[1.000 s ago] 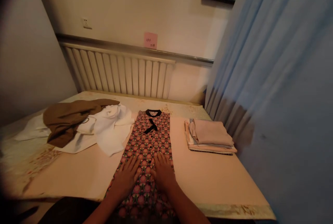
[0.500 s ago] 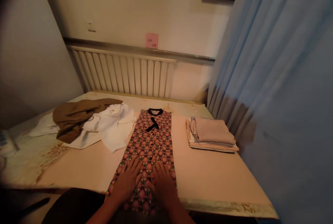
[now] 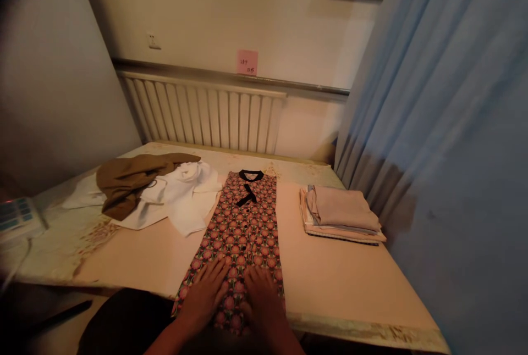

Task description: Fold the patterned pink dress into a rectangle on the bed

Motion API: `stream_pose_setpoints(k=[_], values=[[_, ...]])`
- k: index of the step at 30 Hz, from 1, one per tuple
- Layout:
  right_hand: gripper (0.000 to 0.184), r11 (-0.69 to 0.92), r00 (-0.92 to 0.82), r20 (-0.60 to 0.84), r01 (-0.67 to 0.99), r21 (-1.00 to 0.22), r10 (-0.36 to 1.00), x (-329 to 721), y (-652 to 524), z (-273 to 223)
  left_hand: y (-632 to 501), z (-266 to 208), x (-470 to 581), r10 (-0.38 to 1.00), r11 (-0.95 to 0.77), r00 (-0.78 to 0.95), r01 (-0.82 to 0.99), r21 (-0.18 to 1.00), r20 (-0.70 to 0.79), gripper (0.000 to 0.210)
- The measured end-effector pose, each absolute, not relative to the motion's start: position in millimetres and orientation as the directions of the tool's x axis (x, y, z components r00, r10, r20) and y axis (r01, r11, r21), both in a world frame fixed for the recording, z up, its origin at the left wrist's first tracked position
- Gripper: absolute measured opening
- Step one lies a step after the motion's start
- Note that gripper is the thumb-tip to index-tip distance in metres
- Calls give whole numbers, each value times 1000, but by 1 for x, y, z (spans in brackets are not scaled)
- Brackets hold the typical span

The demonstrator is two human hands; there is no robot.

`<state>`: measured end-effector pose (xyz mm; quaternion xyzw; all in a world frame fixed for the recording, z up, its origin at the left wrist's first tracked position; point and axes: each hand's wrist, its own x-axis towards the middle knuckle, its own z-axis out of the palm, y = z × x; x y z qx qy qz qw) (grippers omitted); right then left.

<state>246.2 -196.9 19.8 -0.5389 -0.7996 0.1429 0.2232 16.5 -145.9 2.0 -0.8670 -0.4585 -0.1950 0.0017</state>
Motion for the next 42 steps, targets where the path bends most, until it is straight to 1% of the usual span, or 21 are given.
stream_pose_setpoints(k=[2, 4, 5, 7, 9, 11, 14, 16, 18, 21, 23, 27, 29, 30, 32, 34, 37, 39, 42], values=[[50, 328, -230, 234, 708, -626, 945, 255, -200, 27, -147, 4, 8, 820, -553, 445, 777, 301, 360, 45], [41, 209, -19, 249, 607, -767, 968, 270, -201, 35, -148, 7, -6, 867, -476, 323, 762, 439, 380, 42], [40, 137, 114, 239, 559, -818, 964, 280, -200, 38, -148, 9, -14, 891, -425, 250, 755, 500, 380, 42], [41, 0, 363, 190, 464, -886, 912, 300, -198, 42, -146, 14, -32, 930, -311, 111, 746, 589, 351, 42], [43, -115, 525, 87, 341, -933, 847, 318, -194, 42, -144, 18, -49, 960, -173, -18, 750, 639, 280, 41], [42, -172, 578, -53, 154, -973, 814, 328, -192, 40, -141, 20, -61, 975, -43, -113, 746, 665, 190, 40], [40, -175, 513, -218, -132, -976, 830, 328, -191, 36, -142, 22, -68, 986, 45, -143, 725, 688, 87, 38], [39, -194, 449, -267, -204, -960, 853, 322, -193, 34, -147, 25, -65, 991, 43, -121, 720, 693, 64, 36], [38, -234, 385, -283, -171, -957, 879, 316, -196, 34, -154, 28, -60, 993, 46, -108, 723, 690, 47, 33], [38, -279, 304, -277, -40, -960, 911, 313, -201, 32, -164, 30, -56, 993, 101, -112, 713, 694, -29, 29], [42, -291, 256, -276, 23, -956, 926, 314, -203, 31, -169, 28, -56, 987, 152, -147, 691, 707, -68, 27], [58, -277, 183, -259, 80, -958, 948, 318, -202, 31, -171, 16, -61, 967, 228, -234, 621, 750, -100, 31], [59, -236, 143, -214, 156, -959, 966, 321, -198, 32, -170, 9, -64, 960, 250, -252, 577, 778, -122, 34], [57, -190, 122, -167, 216, -958, 978, 322, -196, 33, -169, 7, -65, 957, 256, -260, 554, 792, -128, 37], [48, -55, 88, -25, 361, -931, 996, 323, -194, 35, -169, 5, -69, 956, 254, -263, 508, 823, -132, 41], [40, 96, 37, 133, 506, -857, 990, 323, -193, 36, -169, 4, -71, 965, 229, -225, 475, 849, -134, 45], [39, 272, -101, 281, 678, -683, 954, 324, -195, 38, -170, 6, -74, 990, 135, -100, 465, 875, -100, 44], [39, 345, -194, 320, 772, -533, 927, 324, -197, 38, -170, 7, -76, 998, 59, -10, 466, 883, -61, 43], [42, 364, -248, 343, 870, -332, 906, 324, -196, 34, -168, 9, -78, 991, -20, 124, 487, 873, -47, 47]])
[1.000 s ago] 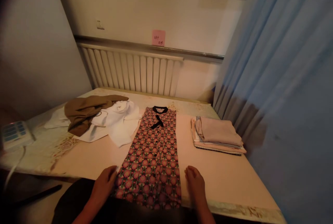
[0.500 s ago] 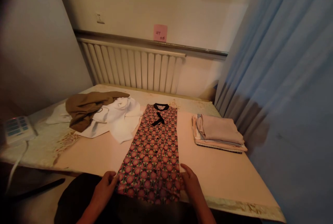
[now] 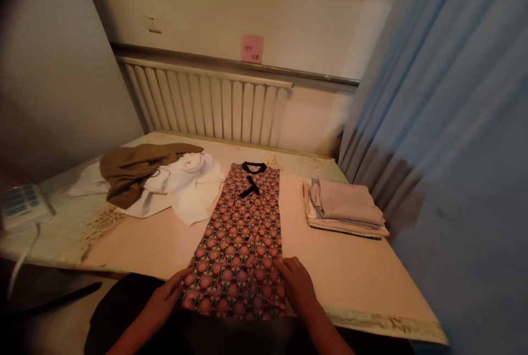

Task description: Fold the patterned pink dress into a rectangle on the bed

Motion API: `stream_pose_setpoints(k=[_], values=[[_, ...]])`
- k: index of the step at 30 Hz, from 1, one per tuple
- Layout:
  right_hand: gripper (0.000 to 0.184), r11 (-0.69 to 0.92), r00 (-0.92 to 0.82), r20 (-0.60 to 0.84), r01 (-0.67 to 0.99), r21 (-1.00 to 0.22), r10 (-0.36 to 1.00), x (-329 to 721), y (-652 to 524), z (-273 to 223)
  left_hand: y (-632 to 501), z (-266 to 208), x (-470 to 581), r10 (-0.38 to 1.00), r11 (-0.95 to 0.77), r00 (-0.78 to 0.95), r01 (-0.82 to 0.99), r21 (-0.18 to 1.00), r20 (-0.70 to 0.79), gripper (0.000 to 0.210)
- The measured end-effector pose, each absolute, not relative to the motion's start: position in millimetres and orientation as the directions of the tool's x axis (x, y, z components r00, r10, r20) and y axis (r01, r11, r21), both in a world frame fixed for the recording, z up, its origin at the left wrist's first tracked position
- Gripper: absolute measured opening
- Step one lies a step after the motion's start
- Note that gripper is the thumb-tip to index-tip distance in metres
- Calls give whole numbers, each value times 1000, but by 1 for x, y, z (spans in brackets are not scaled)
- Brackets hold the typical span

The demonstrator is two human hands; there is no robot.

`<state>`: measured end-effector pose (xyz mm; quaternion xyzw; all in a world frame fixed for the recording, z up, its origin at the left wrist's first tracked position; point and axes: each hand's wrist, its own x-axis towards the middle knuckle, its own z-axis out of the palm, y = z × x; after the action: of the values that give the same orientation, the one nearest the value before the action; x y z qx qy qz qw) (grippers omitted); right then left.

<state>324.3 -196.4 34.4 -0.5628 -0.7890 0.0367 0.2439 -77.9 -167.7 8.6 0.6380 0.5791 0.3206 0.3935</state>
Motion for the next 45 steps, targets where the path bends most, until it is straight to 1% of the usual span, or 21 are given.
stream_pose_setpoints(k=[3, 5, 7, 9, 12, 14, 16, 19, 24, 28, 30, 32, 35, 37, 38, 39, 41, 42, 43, 44, 45], values=[[43, 362, -251, 403, 904, -228, 880, 324, -194, 30, -167, 10, -82, 965, -125, 261, 546, 828, -26, 53], [42, 395, -277, 445, 898, -196, 852, 326, -193, 27, -167, 12, -86, 947, -234, 318, 609, 758, 36, 54], [42, 455, -332, 467, 872, -179, 820, 328, -190, 25, -167, 16, -90, 916, -370, 379, 669, 645, 133, 52], [46, 519, -393, 474, 838, -167, 788, 332, -187, 24, -165, 22, -93, 865, -497, 452, 707, 503, 219, 50], [48, 587, -462, 483, 797, -142, 744, 337, -180, 22, -157, 29, -93, 796, -603, 536, 742, 291, 282, 57], [51, 608, -488, 473, 783, -134, 734, 339, -174, 23, -149, 31, -92, 762, -637, 579, 752, 172, 291, 65], [52, 622, -512, 445, 771, -138, 734, 340, -168, 25, -141, 30, -90, 734, -662, 621, 744, 89, 275, 70], [50, 651, -557, 395, 743, -156, 731, 341, -160, 29, -134, 29, -89, 703, -700, 676, 712, 48, 222, 72], [51, 675, -585, 357, 702, -228, 729, 344, -156, 32, -135, 37, -89, 663, -749, 739, 653, 111, 122, 71], [50, 638, -550, 330, 706, -308, 767, 349, -168, 37, -148, 52, -85, 639, -767, 756, 609, 203, 143, 61], [49, 596, -521, 289, 707, -380, 803, 350, -178, 43, -160, 64, -79, 615, -782, 773, 574, 243, 155, 60], [47, 536, -486, 237, 696, -478, 841, 352, -191, 52, -174, 77, -72, 586, -795, 798, 533, 289, 141, 58], [45, 418, -416, 161, 657, -628, 895, 356, -209, 68, -190, 97, -63, 581, -757, 809, 494, 429, 94, 47], [44, 354, -374, 136, 610, -709, 917, 359, -214, 78, -189, 108, -58, 637, -655, 768, 493, 573, 68, 40], [44, 330, -359, 131, 579, -745, 924, 360, -213, 82, -184, 113, -55, 683, -572, 729, 496, 653, 45, 38], [46, 304, -343, 122, 545, -781, 931, 360, -209, 86, -175, 117, -51, 729, -474, 684, 492, 730, 13, 38], [47, 185, -264, 57, 489, -853, 963, 359, -190, 92, -146, 125, -41, 800, -259, 596, 446, 857, -69, 44], [48, 103, -208, 4, 467, -878, 978, 356, -177, 93, -129, 128, -35, 818, -166, 566, 406, 899, -105, 49], [46, -9, -117, -67, 444, -896, 991, 353, -161, 94, -110, 130, -29, 832, -80, 539, 352, 932, -132, 54], [48, -67, -61, -104, 434, -898, 993, 349, -144, 95, -91, 131, -22, 829, 24, 531, 285, 958, -179, 58], [48, -90, -25, -111, 428, -899, 994, 344, -127, 94, -73, 130, -15, 832, 144, 503, 212, 967, -235, 63]])
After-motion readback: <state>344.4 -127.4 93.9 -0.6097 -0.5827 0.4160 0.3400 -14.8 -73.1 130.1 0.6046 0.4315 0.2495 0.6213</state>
